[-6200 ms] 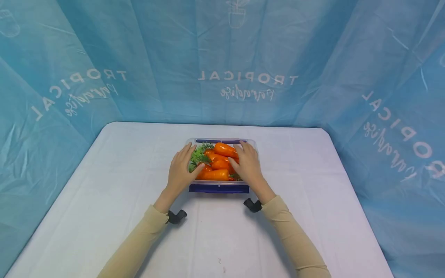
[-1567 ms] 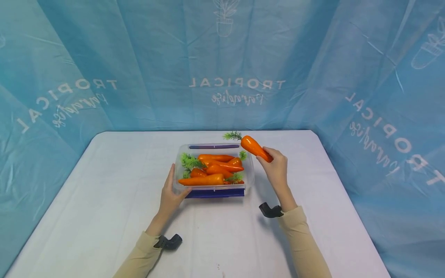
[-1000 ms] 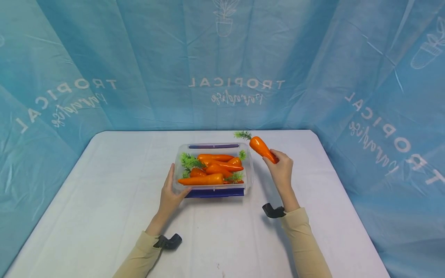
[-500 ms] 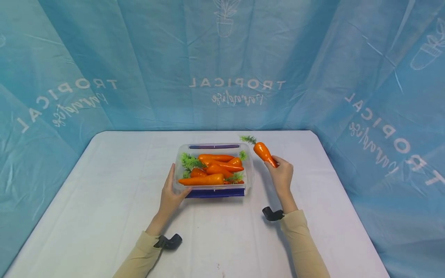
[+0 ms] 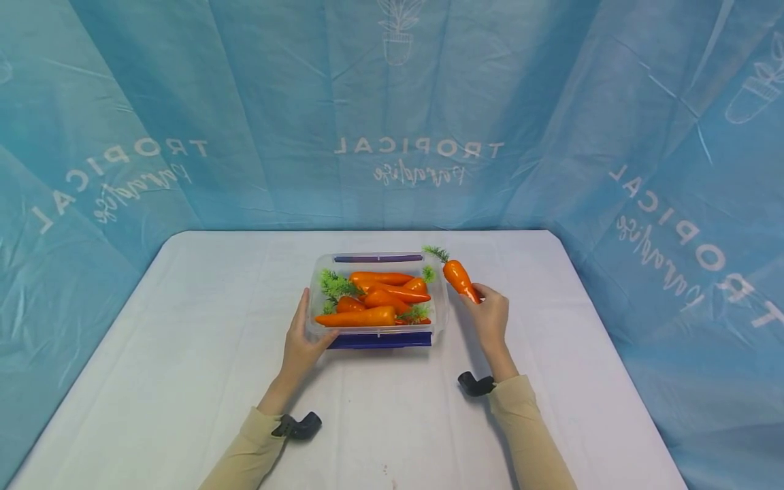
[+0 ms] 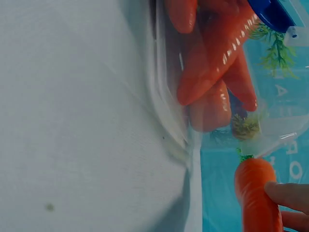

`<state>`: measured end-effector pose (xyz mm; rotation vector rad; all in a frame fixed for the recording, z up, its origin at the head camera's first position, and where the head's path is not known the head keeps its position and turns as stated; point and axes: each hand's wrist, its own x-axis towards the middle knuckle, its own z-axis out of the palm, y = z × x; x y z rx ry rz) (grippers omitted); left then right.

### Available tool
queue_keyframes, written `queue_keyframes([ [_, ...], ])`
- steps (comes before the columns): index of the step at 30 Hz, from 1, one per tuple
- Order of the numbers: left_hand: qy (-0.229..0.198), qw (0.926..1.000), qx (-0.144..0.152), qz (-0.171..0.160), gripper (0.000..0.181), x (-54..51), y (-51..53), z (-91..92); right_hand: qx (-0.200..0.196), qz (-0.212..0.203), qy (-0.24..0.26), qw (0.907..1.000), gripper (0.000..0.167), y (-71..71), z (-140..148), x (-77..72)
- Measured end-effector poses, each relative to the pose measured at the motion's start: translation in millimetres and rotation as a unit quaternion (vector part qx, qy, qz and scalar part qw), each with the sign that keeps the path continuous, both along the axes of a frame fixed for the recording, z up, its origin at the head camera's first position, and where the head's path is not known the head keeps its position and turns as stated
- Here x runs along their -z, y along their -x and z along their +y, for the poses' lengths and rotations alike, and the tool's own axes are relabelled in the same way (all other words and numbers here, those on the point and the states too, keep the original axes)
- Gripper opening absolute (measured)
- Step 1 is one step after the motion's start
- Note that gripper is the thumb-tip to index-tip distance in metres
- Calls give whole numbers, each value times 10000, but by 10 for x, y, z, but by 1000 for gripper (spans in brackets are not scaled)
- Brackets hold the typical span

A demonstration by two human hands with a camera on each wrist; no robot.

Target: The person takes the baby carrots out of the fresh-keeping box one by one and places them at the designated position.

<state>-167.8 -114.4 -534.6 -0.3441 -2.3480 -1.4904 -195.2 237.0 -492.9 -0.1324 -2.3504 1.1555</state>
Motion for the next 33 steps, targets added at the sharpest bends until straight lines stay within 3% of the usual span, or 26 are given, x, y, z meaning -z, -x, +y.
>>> queue_keyframes([
  [12,3,10000,12,-17,101,-6,-6,6,98,-281,-222,9993,28,-43,-82,114],
  [33,36,10000,-15,34,101,14,3,0,-24,-572,-100,9983,27,-35,-71,231],
])
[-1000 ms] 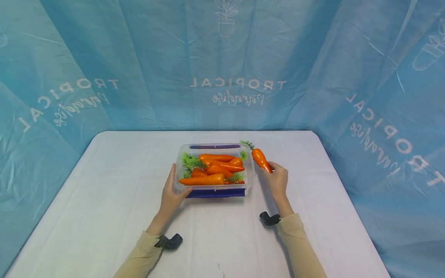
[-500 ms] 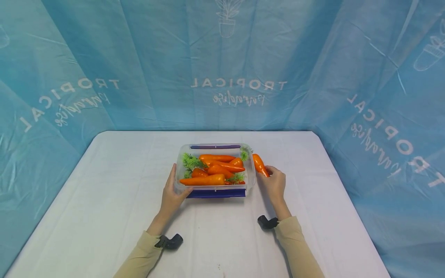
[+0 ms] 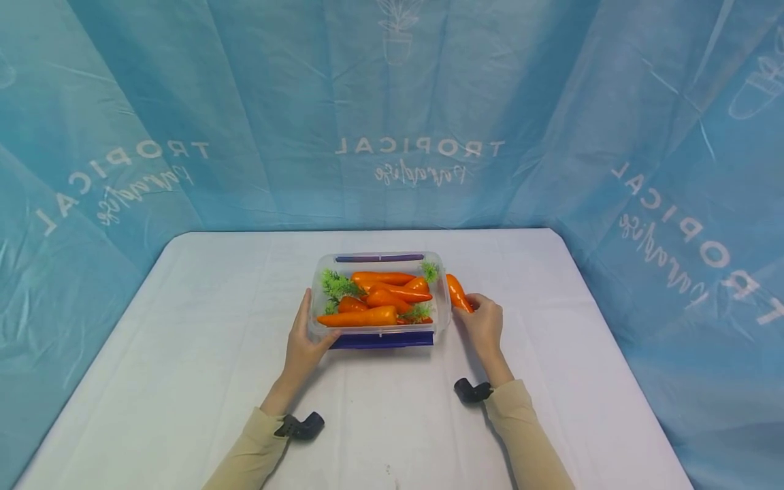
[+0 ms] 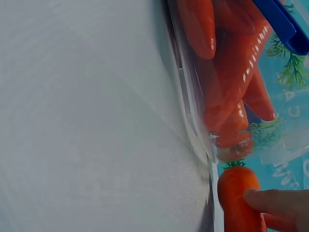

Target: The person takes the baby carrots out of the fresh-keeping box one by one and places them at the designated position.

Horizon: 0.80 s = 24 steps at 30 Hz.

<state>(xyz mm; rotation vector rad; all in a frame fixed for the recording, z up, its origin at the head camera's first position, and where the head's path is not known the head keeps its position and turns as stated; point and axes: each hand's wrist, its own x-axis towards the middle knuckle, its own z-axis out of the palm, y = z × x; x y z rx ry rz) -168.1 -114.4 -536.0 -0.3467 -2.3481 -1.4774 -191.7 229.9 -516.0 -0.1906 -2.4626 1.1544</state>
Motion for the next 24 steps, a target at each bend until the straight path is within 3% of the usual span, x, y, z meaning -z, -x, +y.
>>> queue_keyframes([
  [24,-61,10000,34,-12,101,-28,-13,2,64,-591,-348,9976,33,-19,-12,-26],
])
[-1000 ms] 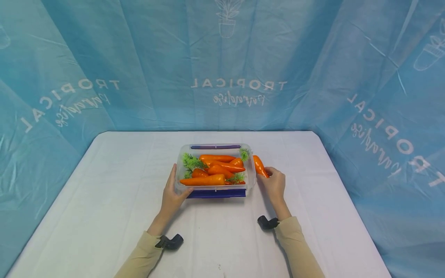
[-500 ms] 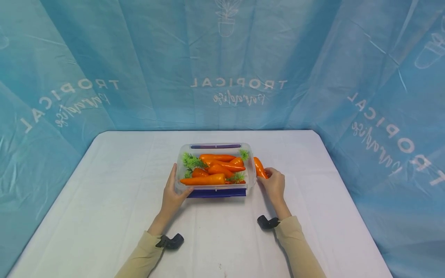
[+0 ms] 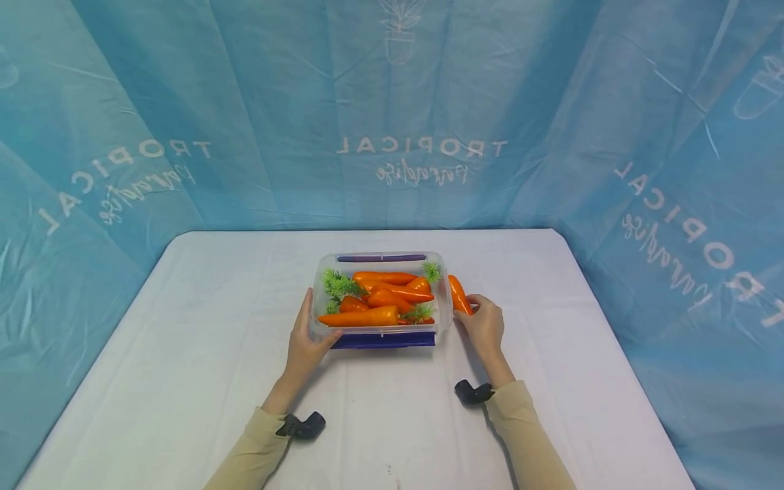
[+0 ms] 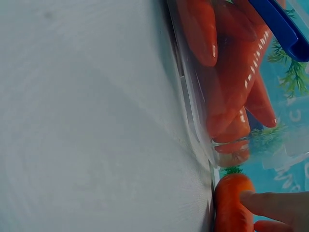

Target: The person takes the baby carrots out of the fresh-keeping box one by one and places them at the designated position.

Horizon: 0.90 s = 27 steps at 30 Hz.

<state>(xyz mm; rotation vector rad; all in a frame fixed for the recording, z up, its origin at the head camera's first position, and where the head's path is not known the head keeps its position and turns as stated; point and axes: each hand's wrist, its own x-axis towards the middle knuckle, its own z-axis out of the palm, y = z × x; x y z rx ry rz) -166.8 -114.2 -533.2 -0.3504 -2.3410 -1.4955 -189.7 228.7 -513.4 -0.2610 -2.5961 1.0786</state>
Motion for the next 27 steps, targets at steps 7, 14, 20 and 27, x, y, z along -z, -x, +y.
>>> queue_keyframes([
  [7,26,10000,25,-11,100,11,15,1,-59,88,91,9999,34,-2,-1,-43],
  [14,-6,10000,42,-54,101,12,12,-3,-126,267,259,9992,31,-3,15,-92],
  [20,34,10000,8,-33,101,33,16,-8,-93,730,438,9963,26,27,40,-173],
  [27,29,10000,16,-80,101,22,9,-9,-135,1102,432,9929,24,38,22,-306],
])
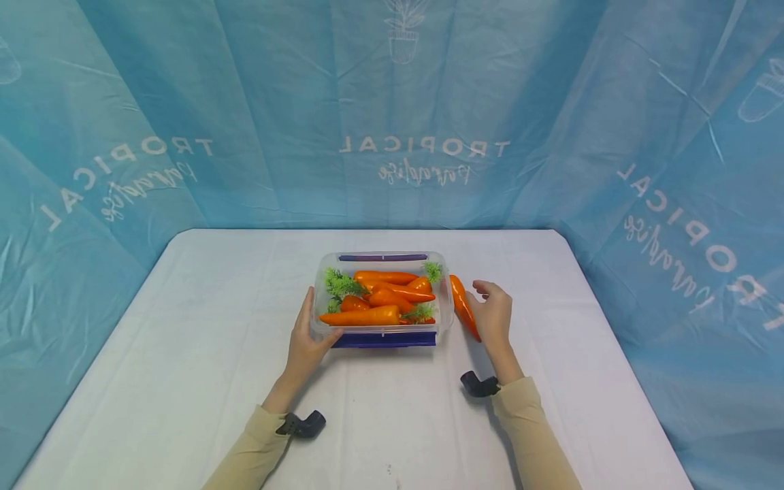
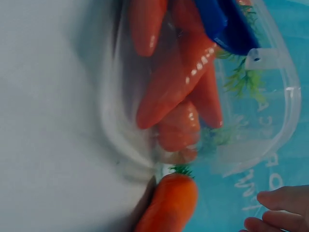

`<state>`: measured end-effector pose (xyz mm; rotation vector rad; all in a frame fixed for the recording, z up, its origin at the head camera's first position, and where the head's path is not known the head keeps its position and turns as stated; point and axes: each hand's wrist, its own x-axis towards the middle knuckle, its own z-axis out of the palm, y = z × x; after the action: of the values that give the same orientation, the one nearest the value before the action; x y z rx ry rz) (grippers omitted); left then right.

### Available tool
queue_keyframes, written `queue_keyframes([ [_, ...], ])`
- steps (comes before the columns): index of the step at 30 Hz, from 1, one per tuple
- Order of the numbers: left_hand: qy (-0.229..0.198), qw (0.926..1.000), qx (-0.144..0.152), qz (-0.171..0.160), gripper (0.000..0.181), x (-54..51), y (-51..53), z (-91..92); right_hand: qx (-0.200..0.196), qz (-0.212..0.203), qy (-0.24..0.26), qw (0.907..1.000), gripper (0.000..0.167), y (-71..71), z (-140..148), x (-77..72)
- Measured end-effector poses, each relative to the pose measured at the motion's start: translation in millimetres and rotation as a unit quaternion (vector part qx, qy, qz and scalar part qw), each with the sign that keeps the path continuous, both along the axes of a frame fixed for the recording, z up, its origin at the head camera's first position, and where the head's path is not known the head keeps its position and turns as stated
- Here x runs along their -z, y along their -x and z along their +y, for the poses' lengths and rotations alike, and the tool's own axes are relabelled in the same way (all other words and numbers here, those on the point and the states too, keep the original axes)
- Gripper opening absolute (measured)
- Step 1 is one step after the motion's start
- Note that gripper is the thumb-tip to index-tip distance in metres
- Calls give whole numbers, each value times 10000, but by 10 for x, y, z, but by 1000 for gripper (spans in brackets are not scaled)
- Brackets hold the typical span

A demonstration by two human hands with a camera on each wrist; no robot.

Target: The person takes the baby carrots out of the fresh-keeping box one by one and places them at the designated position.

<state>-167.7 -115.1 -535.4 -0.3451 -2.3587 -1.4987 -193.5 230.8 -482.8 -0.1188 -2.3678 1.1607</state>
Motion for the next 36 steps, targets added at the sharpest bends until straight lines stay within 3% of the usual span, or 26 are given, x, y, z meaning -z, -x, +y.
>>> queue_keyframes([
  [14,14,10000,8,54,100,12,-10,-4,-670,337,-57,9972,26,-41,-298,-289],
  [23,-8,9999,0,106,100,11,-10,-7,-1229,521,-152,9909,21,-21,-532,-271],
  [30,7,10000,27,92,101,16,-5,-4,-1612,253,217,9864,22,-44,-676,-273],
  [36,44,10000,-7,40,101,20,-6,-5,-1822,287,8,9828,23,-69,-773,-300],
])
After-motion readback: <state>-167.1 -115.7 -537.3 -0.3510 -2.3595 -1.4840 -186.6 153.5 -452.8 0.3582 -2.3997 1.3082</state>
